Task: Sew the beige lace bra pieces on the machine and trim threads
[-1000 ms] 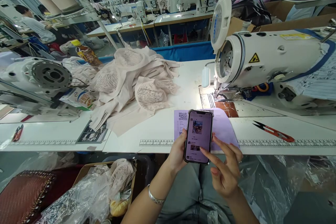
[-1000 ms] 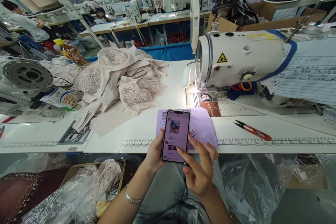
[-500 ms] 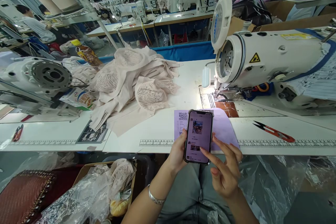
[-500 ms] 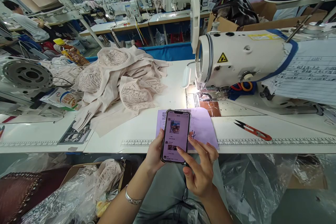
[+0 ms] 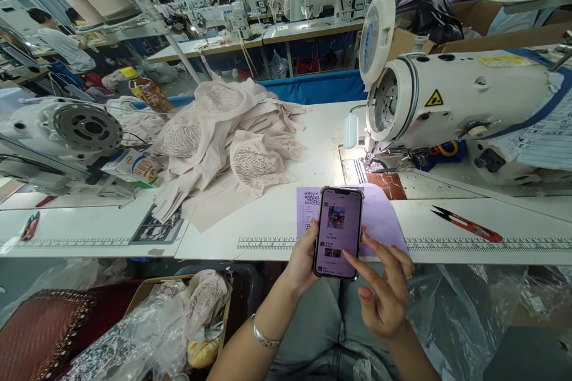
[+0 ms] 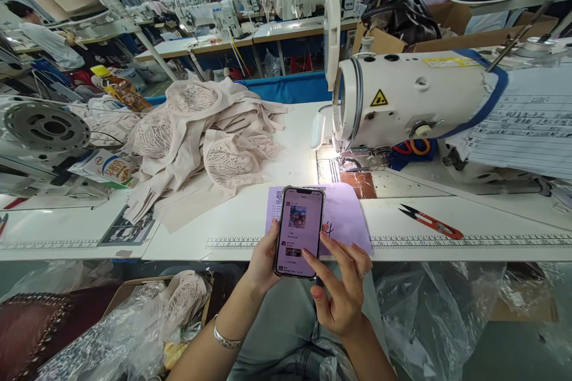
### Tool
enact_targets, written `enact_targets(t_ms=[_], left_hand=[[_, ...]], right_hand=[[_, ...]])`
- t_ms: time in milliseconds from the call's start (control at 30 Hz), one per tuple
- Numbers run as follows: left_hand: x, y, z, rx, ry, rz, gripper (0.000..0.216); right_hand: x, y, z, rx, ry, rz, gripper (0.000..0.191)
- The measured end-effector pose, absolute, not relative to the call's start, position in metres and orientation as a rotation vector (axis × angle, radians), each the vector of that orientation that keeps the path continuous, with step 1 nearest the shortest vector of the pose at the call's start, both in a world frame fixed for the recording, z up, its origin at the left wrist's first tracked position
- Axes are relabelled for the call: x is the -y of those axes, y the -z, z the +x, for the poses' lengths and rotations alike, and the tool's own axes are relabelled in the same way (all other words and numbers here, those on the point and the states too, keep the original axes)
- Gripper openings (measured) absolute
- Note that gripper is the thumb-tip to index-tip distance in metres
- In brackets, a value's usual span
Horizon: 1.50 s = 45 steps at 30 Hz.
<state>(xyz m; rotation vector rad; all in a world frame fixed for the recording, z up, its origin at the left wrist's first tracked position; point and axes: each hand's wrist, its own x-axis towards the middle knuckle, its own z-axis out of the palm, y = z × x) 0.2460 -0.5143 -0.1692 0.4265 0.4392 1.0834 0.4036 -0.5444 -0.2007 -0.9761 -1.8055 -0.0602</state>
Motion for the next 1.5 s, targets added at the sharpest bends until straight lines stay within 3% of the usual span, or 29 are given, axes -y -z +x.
enact_targets(t_ms=[1500], left_hand=[[0.5147,0.1713,0.2459,-0.441,-1.088,0.422,0.062]], right_hand=[[0.5343,0.193,0.3968,1.821,0.106,-1.108,0.053]])
